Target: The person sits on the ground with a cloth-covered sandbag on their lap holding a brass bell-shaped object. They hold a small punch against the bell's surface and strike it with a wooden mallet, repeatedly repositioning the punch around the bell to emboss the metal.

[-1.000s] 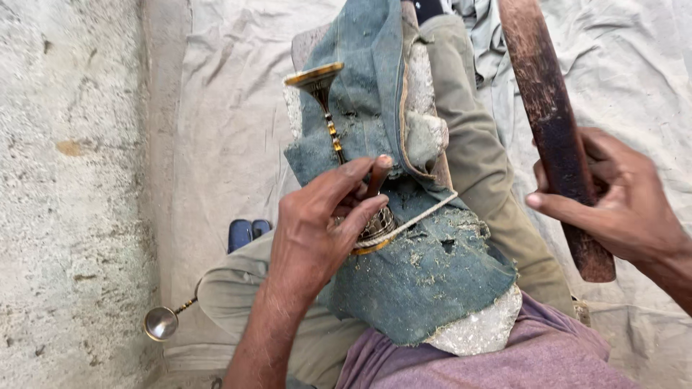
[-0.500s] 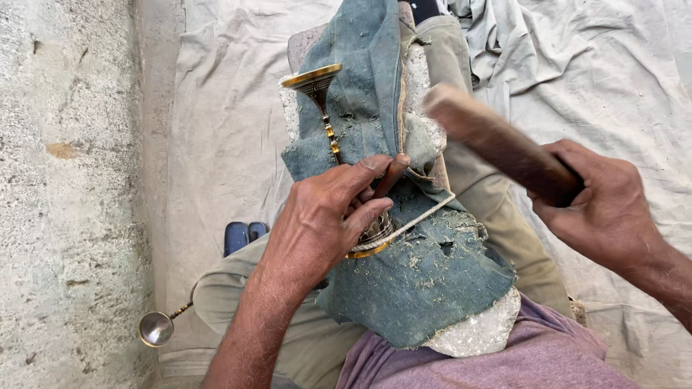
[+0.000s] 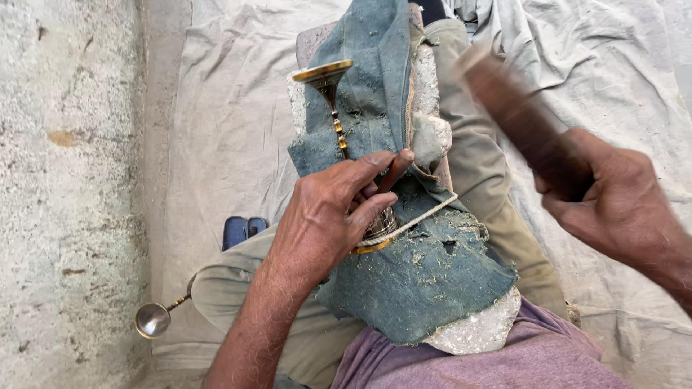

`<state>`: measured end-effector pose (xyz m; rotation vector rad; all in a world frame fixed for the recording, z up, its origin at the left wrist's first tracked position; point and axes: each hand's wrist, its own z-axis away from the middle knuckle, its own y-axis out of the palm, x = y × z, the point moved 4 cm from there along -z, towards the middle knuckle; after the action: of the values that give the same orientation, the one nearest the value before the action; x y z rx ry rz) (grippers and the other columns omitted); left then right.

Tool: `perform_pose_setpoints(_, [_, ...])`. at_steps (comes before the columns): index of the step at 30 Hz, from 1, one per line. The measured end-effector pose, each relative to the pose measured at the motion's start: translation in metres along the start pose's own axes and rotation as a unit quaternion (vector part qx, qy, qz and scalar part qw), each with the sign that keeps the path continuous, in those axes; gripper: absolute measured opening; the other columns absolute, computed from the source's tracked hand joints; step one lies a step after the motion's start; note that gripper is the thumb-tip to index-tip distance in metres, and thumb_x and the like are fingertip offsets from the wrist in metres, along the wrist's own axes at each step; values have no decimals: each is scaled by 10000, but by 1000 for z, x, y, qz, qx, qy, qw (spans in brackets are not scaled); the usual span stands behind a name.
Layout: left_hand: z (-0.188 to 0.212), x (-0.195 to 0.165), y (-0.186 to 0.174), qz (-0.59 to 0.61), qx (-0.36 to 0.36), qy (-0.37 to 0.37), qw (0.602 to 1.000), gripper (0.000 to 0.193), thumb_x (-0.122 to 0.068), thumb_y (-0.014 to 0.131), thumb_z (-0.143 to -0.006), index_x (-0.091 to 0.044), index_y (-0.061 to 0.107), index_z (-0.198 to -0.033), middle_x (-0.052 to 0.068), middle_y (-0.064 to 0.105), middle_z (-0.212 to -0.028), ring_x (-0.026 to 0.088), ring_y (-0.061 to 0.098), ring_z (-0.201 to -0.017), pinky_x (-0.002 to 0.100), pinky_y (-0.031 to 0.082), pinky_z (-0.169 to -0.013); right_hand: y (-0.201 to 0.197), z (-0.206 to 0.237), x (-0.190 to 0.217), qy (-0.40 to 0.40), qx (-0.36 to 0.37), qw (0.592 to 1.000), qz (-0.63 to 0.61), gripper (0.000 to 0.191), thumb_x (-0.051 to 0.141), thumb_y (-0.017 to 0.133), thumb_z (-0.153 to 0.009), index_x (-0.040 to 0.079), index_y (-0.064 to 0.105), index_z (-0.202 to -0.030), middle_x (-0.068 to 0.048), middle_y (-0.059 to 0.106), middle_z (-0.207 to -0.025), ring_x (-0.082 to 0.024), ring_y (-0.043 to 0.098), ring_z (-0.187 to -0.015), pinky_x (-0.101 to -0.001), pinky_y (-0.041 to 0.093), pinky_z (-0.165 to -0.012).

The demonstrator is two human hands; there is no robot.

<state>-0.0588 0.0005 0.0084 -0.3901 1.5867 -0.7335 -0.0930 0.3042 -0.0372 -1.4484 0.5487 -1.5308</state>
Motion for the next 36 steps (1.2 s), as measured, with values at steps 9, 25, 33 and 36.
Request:
perform_pose_setpoints(9, [2, 3, 3, 25, -12, -31, 999, 532, -164, 836, -840, -142, 649, -1338, 71, 754, -963, 139, 751, -741, 291, 637, -665, -5, -7, 4, 35, 88, 970, 224, 421, 68, 759, -866, 164, 651, -1261, -24, 712, -792, -156, 681, -690, -285, 633, -697])
perform_pose_setpoints(25, [4, 9, 5, 24, -42, -31, 998, 535, -181, 840, -833, -127, 646, -1329, 73, 752, -923, 148, 751, -741, 297, 638, -662, -16, -15, 14, 30, 2, 995, -97, 250, 32, 764, -878, 57, 643, -1095, -66, 700, -812, -195, 651, -578, -368, 509, -506])
perform_pose_setpoints(33, [7, 14, 7, 38, -56, -34, 997, 538, -183, 833, -849, -117, 637, -1346, 90, 756, -952, 158, 760, -773, 301, 650, -671, -14, -24, 25, 39, -4, 984, -172, 312, 36, 779, -856, 52, 647, -1139, -69, 694, -791, -197, 628, -489, -398, 547, -423])
perform_pose_setpoints(36, [7, 17, 9, 40, -48, -50, 997, 528, -195, 833, -842, -129, 645, -1332, 82, 767, -961, 152, 771, -787, 290, 662, -675, -10, -31, 39, -55, 43, 960, 271, 258, 122, 773, -902, 137, 679, -1142, 1, 702, -775, -143, 640, -664, -318, 594, -653])
